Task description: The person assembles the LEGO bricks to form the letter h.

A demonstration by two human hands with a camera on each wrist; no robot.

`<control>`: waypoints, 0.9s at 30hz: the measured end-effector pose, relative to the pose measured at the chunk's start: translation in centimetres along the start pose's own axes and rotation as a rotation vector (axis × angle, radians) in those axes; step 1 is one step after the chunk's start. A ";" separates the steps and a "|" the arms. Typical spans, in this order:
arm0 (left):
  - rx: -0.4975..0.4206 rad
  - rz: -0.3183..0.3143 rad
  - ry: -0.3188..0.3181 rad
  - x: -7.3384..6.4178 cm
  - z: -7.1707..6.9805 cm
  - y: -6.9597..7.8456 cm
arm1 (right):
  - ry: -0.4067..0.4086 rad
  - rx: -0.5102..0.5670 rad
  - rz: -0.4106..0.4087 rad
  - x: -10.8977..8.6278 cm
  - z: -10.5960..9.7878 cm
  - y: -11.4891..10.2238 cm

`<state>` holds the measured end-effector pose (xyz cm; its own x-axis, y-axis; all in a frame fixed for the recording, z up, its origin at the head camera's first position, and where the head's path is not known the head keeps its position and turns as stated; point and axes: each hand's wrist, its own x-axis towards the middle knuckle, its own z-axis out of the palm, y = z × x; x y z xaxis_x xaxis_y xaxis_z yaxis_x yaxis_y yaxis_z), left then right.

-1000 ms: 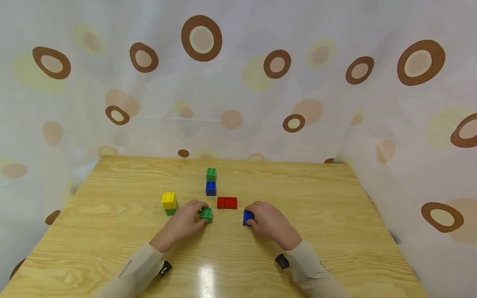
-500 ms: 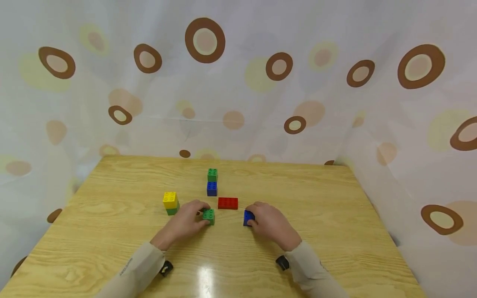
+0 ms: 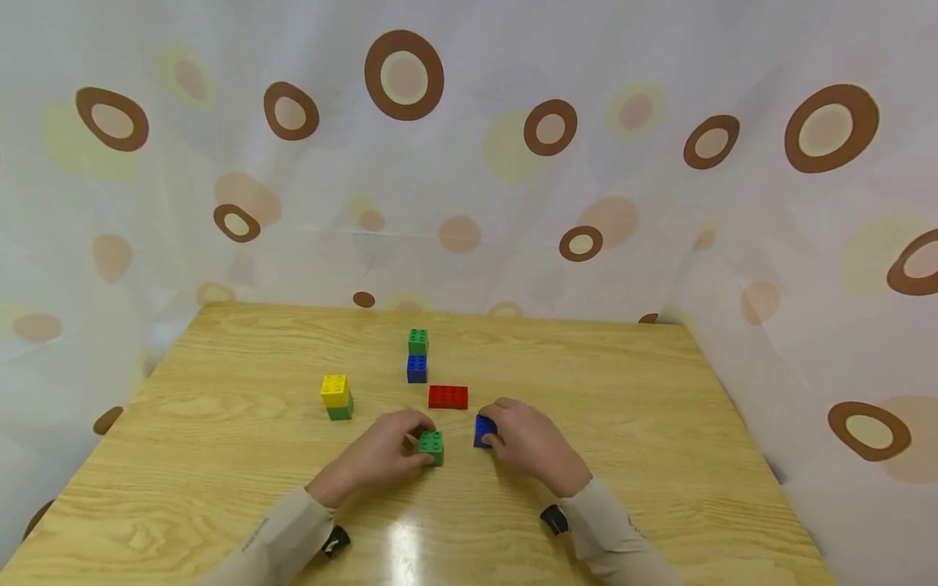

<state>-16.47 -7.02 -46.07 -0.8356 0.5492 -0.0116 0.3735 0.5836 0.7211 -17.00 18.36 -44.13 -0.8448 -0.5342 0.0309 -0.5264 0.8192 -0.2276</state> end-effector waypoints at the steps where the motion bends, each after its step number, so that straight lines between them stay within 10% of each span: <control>1: 0.004 0.005 -0.003 0.0 0.1 0.1 | 0.003 -0.008 -0.008 0.0 0.0 0.0; 27: 0.012 0.010 -0.006 0.6 1.0 -0.2 | 0.027 -0.013 -0.077 -0.3 0.3 -0.7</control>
<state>-16.63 -6.17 -46.89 -0.8297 0.5581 -0.0086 0.3863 0.5853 0.7129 -16.36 17.86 -44.31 -0.8038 -0.5903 0.0739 -0.5911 0.7785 -0.2110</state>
